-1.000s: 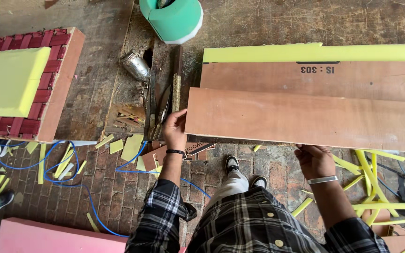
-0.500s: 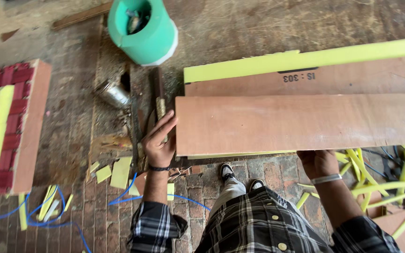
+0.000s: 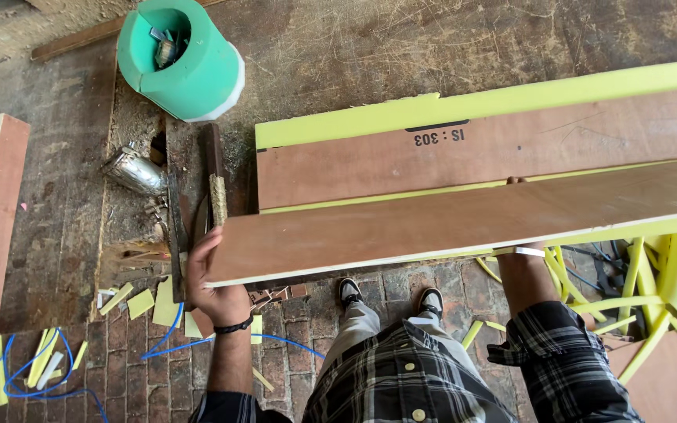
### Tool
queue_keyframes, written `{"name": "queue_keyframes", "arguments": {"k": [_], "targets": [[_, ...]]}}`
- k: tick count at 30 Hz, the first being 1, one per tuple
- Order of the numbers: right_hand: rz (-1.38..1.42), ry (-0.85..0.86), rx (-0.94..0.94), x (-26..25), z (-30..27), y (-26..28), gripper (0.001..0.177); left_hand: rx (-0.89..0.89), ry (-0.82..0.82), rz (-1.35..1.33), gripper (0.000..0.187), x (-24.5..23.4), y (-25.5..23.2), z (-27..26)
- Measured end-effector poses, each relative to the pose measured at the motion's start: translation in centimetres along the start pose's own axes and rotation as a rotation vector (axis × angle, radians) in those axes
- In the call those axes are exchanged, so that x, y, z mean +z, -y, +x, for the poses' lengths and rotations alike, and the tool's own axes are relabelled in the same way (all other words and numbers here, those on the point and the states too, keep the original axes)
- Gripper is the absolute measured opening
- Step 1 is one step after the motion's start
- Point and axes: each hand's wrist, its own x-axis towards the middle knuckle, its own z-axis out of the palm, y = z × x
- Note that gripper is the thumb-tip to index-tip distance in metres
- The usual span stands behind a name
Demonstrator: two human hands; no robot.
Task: The person uses a spray gun to apply adhesive to a plywood board, then places a yellow foam sheet on top. They use a straightedge and a knife to cut the foam along the board's edge, trim the excess, and remove the cut pieces. The person repeats the process with another foam sheet and board.
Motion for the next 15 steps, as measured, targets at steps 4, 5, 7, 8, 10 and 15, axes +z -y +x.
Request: {"name": "queue_keyframes", "arguments": {"k": [4,5,7,8,10,15], "targets": [[0.025,-0.002,0.01,-4.2,0.3,2.0,0.038,-0.051,-0.141,0.024,0.028,1.7,-0.2,-2.6],[0.041,0.012,0.015,-5.0,0.0,2.0,0.04,-0.076,-0.179,0.022,0.028,1.8,-0.3,-2.9],[0.092,0.075,0.019,-6.1,-0.8,2.8,0.034,-0.182,-0.176,0.061,0.039,2.2,-0.2,-3.6],[0.065,0.004,0.017,-6.6,-1.3,3.2,0.033,-0.264,-0.134,0.101,0.05,2.3,-0.1,-3.9],[0.008,-0.124,0.021,-7.0,-1.9,3.8,0.032,-0.357,-0.102,0.227,0.066,2.8,0.8,-4.5],[-0.199,-0.143,-0.039,-8.8,-5.5,6.3,0.012,-0.305,-0.073,0.397,0.083,3.6,5.6,-6.3]]}}
